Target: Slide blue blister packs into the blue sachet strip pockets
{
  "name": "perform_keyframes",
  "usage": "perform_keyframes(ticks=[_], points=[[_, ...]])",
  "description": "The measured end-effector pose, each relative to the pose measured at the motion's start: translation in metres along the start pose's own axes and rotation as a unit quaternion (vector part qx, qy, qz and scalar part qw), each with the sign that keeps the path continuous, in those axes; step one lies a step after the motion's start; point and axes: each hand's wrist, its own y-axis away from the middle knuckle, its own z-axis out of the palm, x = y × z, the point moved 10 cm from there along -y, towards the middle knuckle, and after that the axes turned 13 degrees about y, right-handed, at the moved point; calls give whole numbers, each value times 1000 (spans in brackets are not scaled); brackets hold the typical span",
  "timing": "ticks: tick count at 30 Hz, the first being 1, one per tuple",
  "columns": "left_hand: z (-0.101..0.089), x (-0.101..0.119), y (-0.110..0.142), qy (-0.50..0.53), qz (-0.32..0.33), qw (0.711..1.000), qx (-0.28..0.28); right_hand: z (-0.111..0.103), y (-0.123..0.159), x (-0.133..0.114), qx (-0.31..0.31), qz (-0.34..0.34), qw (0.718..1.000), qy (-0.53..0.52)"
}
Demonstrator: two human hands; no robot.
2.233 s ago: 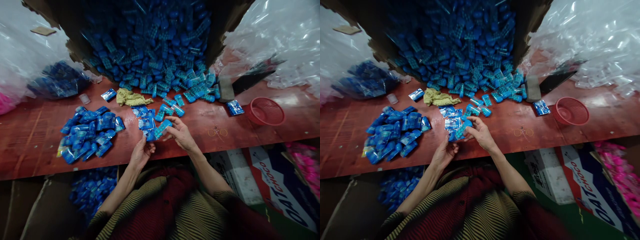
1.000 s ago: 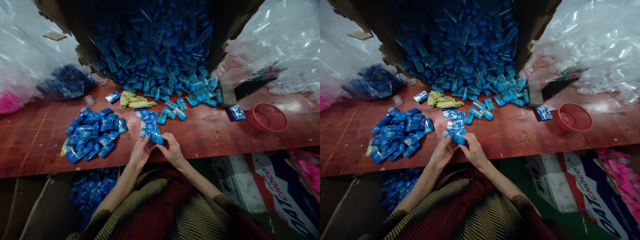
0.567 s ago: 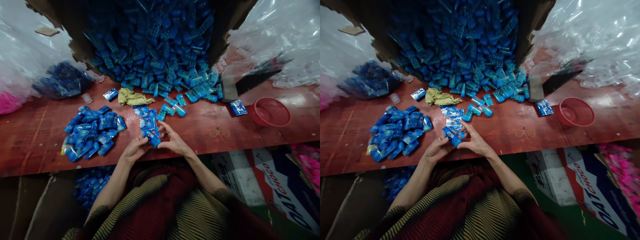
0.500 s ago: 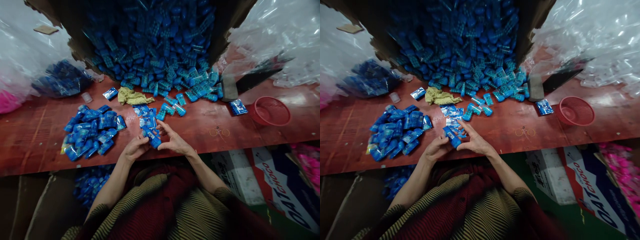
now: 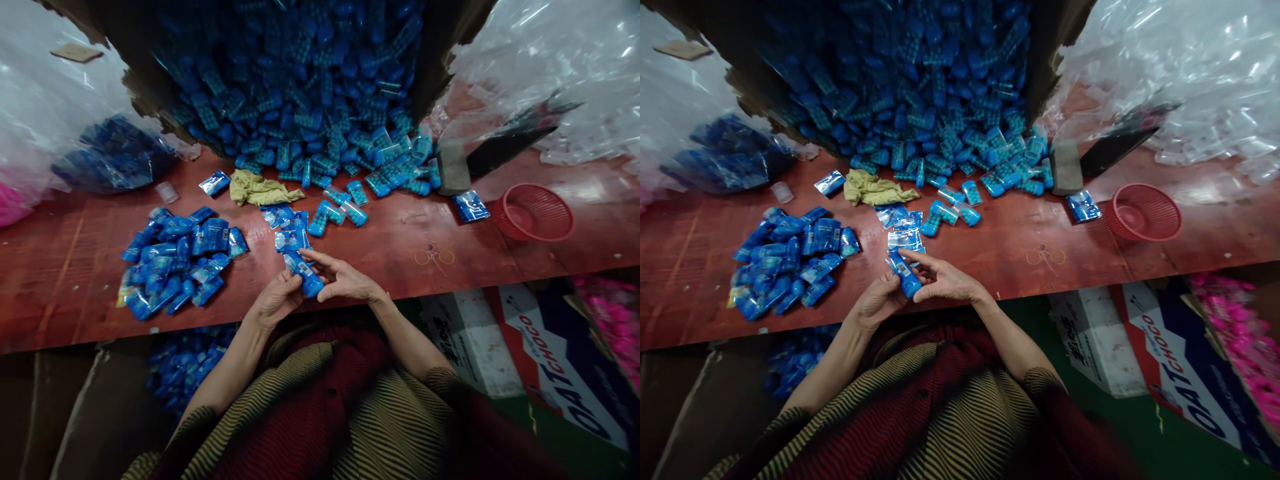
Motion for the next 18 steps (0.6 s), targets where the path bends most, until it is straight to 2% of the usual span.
perform_keyframes(ticks=[8, 18], points=[[4, -3, 4, -16, 41, 999, 12, 2, 2, 0, -6, 5, 999, 31], [12, -5, 10, 1, 14, 1000, 7, 3, 5, -5, -22, 6, 1000, -6]])
